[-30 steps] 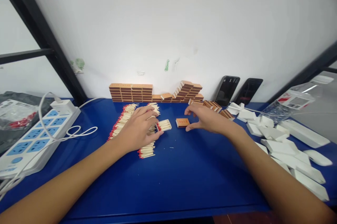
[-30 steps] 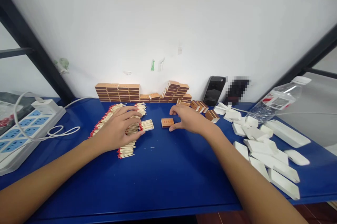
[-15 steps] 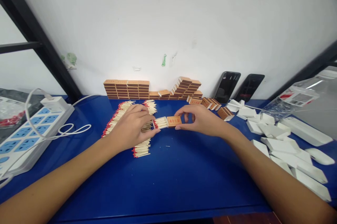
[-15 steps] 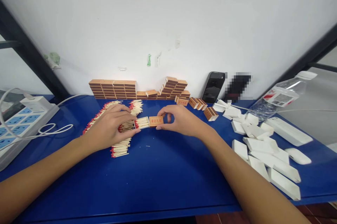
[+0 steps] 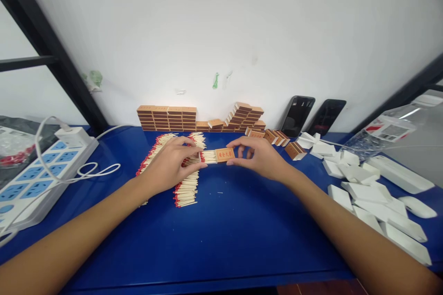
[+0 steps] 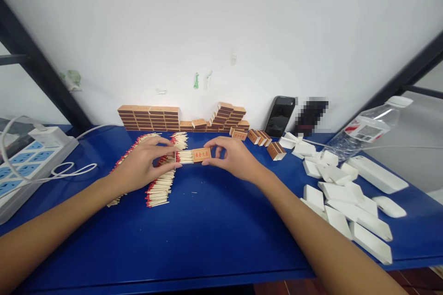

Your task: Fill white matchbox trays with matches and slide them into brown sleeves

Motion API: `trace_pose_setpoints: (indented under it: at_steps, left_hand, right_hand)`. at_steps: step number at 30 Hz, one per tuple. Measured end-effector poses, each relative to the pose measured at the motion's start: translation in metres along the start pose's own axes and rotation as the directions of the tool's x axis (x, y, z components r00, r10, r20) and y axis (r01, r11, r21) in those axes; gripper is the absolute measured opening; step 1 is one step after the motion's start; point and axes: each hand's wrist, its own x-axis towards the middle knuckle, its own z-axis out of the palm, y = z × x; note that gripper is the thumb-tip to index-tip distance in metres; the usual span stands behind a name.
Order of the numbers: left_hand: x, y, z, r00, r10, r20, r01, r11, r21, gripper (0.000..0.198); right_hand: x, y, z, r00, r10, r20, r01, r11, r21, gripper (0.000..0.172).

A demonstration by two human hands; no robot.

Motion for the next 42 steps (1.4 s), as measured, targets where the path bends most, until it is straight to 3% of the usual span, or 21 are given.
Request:
trace_pose_setpoints:
  at_steps: [8,14,21,31,42]
  left_hand:
    - [0.002,-0.006,-0.004,0.999,-0.036,0.006,0.036,0.999,-0.033,0.04]
    - [0.003,-0.004,-0.009,0.996,-0.078,0.035,0.08,0.995,-0.053,0.033]
    - [0.004,-0.004,-0.011,0.995,-0.102,0.006,0.103,0.992,-0.067,0.031]
    - [0.005,-0.002,-0.011,0.975,-0.219,-0.029,0.205,0.944,-0.259,0.039]
    - [0.008,0.0,-0.013,0.954,-0.295,-0.046,0.267,0.913,-0.309,0.041]
  right_hand:
    - [0.001,0.004,0.01,0.996,0.031,-0.081,-0.024,0.996,0.085,0.041]
    - [-0.001,0.001,0.009,0.999,-0.008,-0.047,0.018,0.978,0.21,0.042]
    - [-0.001,0.003,0.01,0.997,-0.005,-0.075,0.021,0.977,0.211,0.043]
    - [-0.001,-0.004,0.01,0.992,-0.005,-0.127,0.028,0.983,0.179,0.042]
    - [-0.001,-0.013,0.006,0.99,0.025,-0.136,0.013,0.962,0.273,0.048]
